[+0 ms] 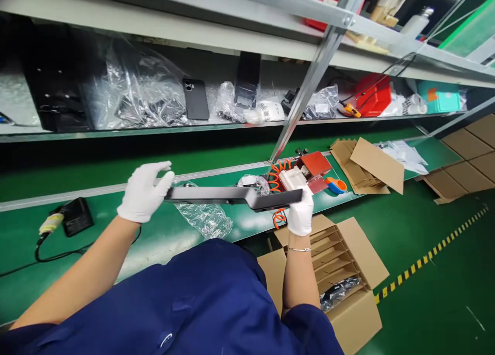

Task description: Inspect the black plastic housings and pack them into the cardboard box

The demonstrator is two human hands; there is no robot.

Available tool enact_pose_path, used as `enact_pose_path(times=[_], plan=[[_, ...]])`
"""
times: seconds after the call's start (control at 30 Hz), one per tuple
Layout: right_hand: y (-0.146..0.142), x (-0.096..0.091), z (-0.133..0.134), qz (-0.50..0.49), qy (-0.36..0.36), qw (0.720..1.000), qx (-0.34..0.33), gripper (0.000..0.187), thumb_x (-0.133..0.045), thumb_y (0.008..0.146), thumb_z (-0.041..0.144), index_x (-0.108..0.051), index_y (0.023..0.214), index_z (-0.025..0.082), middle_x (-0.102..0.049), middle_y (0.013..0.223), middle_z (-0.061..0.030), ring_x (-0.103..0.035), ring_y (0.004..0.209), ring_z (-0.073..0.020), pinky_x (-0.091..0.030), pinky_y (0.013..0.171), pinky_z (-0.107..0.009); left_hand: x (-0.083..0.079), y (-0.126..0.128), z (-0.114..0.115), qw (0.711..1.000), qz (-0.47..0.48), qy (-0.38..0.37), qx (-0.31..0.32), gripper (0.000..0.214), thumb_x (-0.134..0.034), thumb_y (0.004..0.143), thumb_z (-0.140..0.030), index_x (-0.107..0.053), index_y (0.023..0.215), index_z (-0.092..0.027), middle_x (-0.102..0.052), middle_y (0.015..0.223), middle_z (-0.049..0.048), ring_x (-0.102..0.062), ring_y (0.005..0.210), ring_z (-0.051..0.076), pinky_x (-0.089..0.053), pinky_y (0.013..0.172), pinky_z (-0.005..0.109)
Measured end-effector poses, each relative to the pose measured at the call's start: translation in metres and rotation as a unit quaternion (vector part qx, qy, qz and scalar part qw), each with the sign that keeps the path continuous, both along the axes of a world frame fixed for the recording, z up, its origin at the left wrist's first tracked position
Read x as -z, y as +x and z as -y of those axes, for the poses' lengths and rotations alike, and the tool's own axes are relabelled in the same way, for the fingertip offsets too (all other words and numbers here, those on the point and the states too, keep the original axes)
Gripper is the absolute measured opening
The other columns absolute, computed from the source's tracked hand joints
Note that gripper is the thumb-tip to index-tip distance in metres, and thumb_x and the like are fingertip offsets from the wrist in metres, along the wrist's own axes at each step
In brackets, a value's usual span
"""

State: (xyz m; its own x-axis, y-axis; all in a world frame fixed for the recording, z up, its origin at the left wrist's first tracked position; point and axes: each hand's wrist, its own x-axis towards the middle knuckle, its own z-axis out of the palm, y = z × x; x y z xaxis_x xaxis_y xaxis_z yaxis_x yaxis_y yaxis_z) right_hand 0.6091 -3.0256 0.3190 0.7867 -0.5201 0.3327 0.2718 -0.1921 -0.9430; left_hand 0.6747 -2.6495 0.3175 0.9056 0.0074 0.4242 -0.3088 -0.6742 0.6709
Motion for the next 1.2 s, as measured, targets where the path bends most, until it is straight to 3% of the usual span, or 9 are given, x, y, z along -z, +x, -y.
enact_pose_path(times=[0.13,0.2,0.3,0.37,0.4,0.57,0.73,1.07,1.2], plan=[[-0.003,0.008,0.019,0.039,0.014,0.998,0.039,0.025,-0.067,0.072,0.039,-0.051,0.086,0.025,-0.068,0.095,-0.0058,-0.068,0.093,-0.0247,-0.054,0.1,-0.052,0.02,-0.001,-0.017,0.986,-0.117,-0.113,-0.039,0.054,-0.054,0.087,-0.055,-0.064,0.123,-0.016,-0.07,0.119,0.0167,-0.067,0.11,0.031,-0.051,0.102,0.046],[-0.004,0.008,0.021,0.037,-0.018,0.999,0.029,0.018,-0.061,0.081,0.041,-0.054,0.085,0.026,-0.069,0.097,-0.0093,-0.068,0.097,-0.0267,-0.055,0.1,-0.055,0.026,-0.009,-0.01,0.958,-0.207,-0.197,-0.01,0.054,-0.058,0.084,-0.06,-0.068,0.116,-0.017,-0.074,0.107,0.0147,-0.07,0.095,0.029,-0.058,0.087,0.041],[-0.007,0.006,0.016,0.052,-0.028,0.998,0.022,0.016,-0.059,0.084,0.042,-0.053,0.083,0.027,-0.067,0.093,-0.0068,-0.069,0.094,-0.0257,-0.054,0.103,-0.058,0.024,-0.028,0.003,0.843,-0.407,-0.332,0.116,0.058,-0.055,0.081,-0.074,-0.072,0.082,-0.018,-0.069,0.067,0.0115,-0.062,0.053,0.024,-0.051,0.051,0.036],[-0.011,0.003,0.01,0.092,-0.019,0.995,0.021,0.02,-0.069,0.078,0.037,-0.052,0.083,0.027,-0.067,0.096,-0.0031,-0.07,0.098,-0.0245,-0.052,0.108,-0.059,0.018,-0.039,0.007,0.773,-0.455,-0.414,0.158,0.057,-0.06,0.079,-0.074,-0.071,0.072,-0.019,-0.064,0.058,0.0087,-0.055,0.045,0.02,-0.047,0.046,0.033],[-0.014,0.002,0.008,0.113,-0.012,0.993,0.016,0.023,-0.074,0.074,0.033,-0.055,0.086,0.027,-0.068,0.103,-0.0027,-0.07,0.106,-0.0249,-0.05,0.111,-0.059,0.014,-0.043,0.007,0.762,-0.442,-0.446,0.157,0.052,-0.068,0.077,-0.071,-0.072,0.073,-0.019,-0.067,0.062,0.0078,-0.058,0.049,0.019,-0.05,0.049,0.032],[-0.022,0.003,0.005,0.065,0.007,0.997,-0.035,0.066,-0.082,0.075,0.034,-0.059,0.136,0.031,-0.053,0.155,-0.0079,-0.052,0.142,-0.0298,-0.04,0.121,-0.06,0.0,-0.045,-0.013,0.814,-0.329,-0.465,0.111,0.053,-0.086,0.063,-0.064,-0.077,0.086,-0.017,-0.077,0.086,0.0068,-0.073,0.085,0.025,-0.059,0.077,0.032],[-0.015,0.017,0.005,-0.007,-0.018,0.999,-0.035,0.082,-0.091,0.066,0.033,-0.059,0.141,0.028,-0.062,0.146,-0.0106,-0.063,0.131,-0.0326,-0.045,0.117,-0.061,-0.006,-0.038,-0.032,0.866,-0.261,-0.416,0.09,0.059,-0.08,0.068,-0.071,-0.079,0.089,-0.016,-0.079,0.091,0.0101,-0.073,0.102,0.032,-0.058,0.09,0.036],[-0.027,0.015,-0.03,0.063,-0.084,0.993,-0.048,0.065,-0.084,0.075,0.034,-0.064,0.137,0.034,-0.061,0.147,-0.0075,-0.064,0.13,-0.0315,-0.055,0.108,-0.06,-0.011,-0.047,-0.063,0.817,-0.289,-0.499,-0.019,0.069,-0.092,0.044,-0.071,-0.072,0.081,-0.016,-0.076,0.074,0.0045,-0.07,0.063,0.02,-0.06,0.06,0.029],[-0.033,0.006,-0.047,0.075,-0.086,0.993,-0.037,0.05,-0.073,0.086,0.035,-0.066,0.135,0.03,-0.066,0.14,-0.0091,-0.063,0.131,-0.0305,-0.051,0.112,-0.059,-0.007,-0.045,-0.08,0.82,-0.294,-0.489,-0.046,0.072,-0.092,0.036,-0.073,-0.072,0.08,-0.019,-0.075,0.071,0.0008,-0.07,0.063,0.021,-0.061,0.061,0.031]])
